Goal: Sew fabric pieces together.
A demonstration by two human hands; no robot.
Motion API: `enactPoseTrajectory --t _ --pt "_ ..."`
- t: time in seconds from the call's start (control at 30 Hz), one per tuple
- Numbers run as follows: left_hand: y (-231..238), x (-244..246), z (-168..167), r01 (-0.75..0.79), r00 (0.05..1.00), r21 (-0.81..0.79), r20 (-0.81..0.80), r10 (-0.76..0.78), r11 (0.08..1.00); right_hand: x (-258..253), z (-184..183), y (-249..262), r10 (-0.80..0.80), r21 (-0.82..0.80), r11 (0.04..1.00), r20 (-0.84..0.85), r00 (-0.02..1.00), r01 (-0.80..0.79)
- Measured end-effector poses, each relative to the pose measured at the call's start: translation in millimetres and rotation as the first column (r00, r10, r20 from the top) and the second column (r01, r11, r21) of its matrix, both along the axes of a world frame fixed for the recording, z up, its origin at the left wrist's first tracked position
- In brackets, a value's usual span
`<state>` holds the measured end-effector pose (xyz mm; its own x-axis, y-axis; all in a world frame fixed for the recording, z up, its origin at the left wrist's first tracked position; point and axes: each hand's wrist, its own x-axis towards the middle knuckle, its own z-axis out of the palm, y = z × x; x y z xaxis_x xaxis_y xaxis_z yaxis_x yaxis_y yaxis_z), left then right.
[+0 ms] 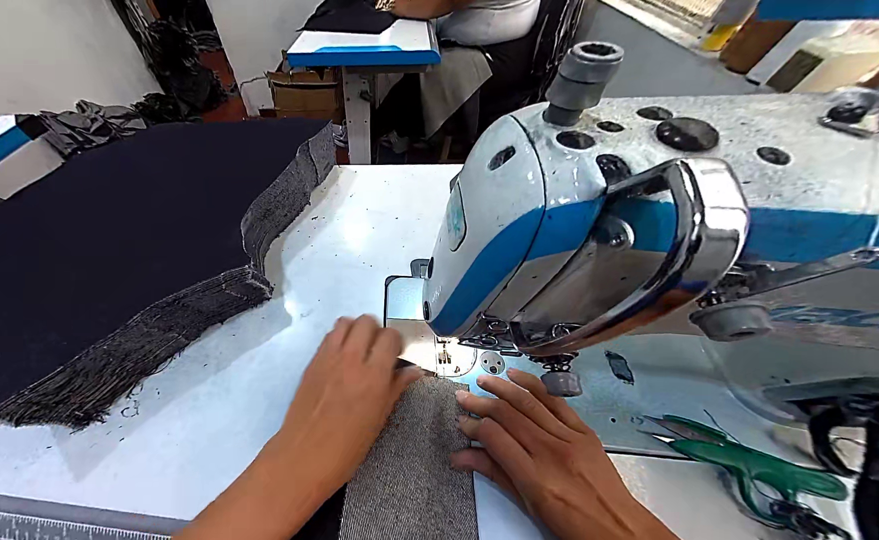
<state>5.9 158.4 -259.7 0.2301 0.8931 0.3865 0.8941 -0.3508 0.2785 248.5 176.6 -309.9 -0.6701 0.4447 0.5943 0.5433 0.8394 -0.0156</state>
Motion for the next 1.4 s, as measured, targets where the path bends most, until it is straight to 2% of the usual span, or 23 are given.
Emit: enactPoseTrajectory --t 0.07,0.1,0.13,0.17,0.23,0.27,0.33,0.4,0.5,0.67,0.77,0.8,0.83,0.87,0.93,1.0,1.07,1.2,1.4 --pt "-43.4 -12.2 16.5 -0.206 0.977 -0.219 -0.104 0.187 0.954 -0.2 -2.0 0.9 0.001 -0.008 1.000 -0.011 1.000 -0.001" --pt "-62.6 -18.0 23.1 -0.217 0.976 -0.378 -0.109 0.190 0.900 -0.3 -3.2 1.2 0.009 -0.014 1.000 -0.022 1.000 -0.009" --pt "-77.2 -22.8 24.7 -0.166 0.986 -0.477 -0.072 0.150 0.863 -0.5 -4.2 1.8 0.019 -0.025 0.999 -0.034 0.999 -0.020" --pt "-87.5 -25.4 20.8 -0.069 0.996 -0.486 0.011 0.085 0.871 -0.8 -4.7 2.5 0.031 -0.039 0.999 -0.045 0.998 -0.033" --pt "-94.3 -22.9 -0.1 0.111 0.965 -0.311 0.261 -0.027 0.944 -0.7 -4.5 3.0 0.060 -0.075 0.995 -0.063 0.996 -0.064" --pt "-92.1 -18.9 -11.8 0.107 0.947 -0.211 0.320 -0.035 0.972 -0.4 -4.5 3.4 0.075 -0.089 0.993 -0.069 0.995 -0.081" --pt "-81.9 -16.2 -27.9 -0.042 0.965 -0.080 0.257 0.062 0.996 -0.8 -3.7 3.8 0.084 -0.085 0.992 -0.065 0.994 -0.089" --pt "-71.8 -19.4 -27.1 -0.135 0.979 -0.117 0.136 0.150 0.984 -2.4 -4.0 3.1 0.062 -0.048 0.997 -0.053 0.997 -0.065" --pt "-67.0 -16.5 -14.5 -0.164 0.984 -0.254 0.018 0.175 0.953 -7.0 -2.4 0.2 0.014 -0.012 1.000 -0.037 0.999 -0.015" --pt "-71.2 -16.4 -9.4 -0.184 0.982 -0.315 -0.009 0.191 0.931 -8.4 0.0 0.2 -0.012 0.012 1.000 -0.020 1.000 0.012" --pt "-74.5 -15.6 -1.5 -0.189 0.971 -0.411 0.058 0.232 0.892 -7.1 -1.2 1.5 -0.002 0.007 1.000 -0.024 1.000 0.002" --pt "-76.4 -14.2 -2.0 -0.208 0.968 -0.364 0.055 0.244 0.908 -6.8 -1.3 2.1 0.003 0.003 1.000 -0.027 1.000 -0.003" --pt "-77.1 -12.0 -5.2 -0.223 0.971 -0.227 0.031 0.236 0.948 -6.7 -1.3 2.7 0.009 0.000 1.000 -0.030 1.000 -0.009" --pt "-75.9 -9.2 -7.4 -0.195 0.981 -0.074 0.005 0.196 0.978 -6.4 -1.6 3.1 0.014 -0.002 1.000 -0.031 0.999 -0.014" --pt "-70.5 0.8 -6.3 -0.009 1.000 0.015 -0.015 0.009 1.000 -5.5 -1.7 3.3 0.020 -0.010 1.000 -0.028 0.999 -0.020" --pt "-68.2 16.9 -10.5 0.183 0.983 -0.065 0.004 -0.183 0.981 -4.6 -1.9 3.1 0.023 -0.027 0.999 -0.020 1.000 -0.023" --pt "-71.4 23.3 -23.0 0.299 0.954 -0.139 0.011 -0.300 0.944 -4.3 -1.9 2.7 0.015 -0.024 1.000 -0.020 1.000 -0.016" --pt "-75.3 6.0 -40.8 0.356 0.931 -0.072 -0.059 -0.360 0.932 -3.9 -2.6 0.0 0.017 -0.044 0.999 -0.026 1.000 -0.018" --pt "-47.7 -13.4 -37.6 0.373 0.924 -0.120 -0.044 -0.380 0.920 -5.7 0.2 11.8 -0.008 -0.051 0.999 0.024 1.000 0.009"
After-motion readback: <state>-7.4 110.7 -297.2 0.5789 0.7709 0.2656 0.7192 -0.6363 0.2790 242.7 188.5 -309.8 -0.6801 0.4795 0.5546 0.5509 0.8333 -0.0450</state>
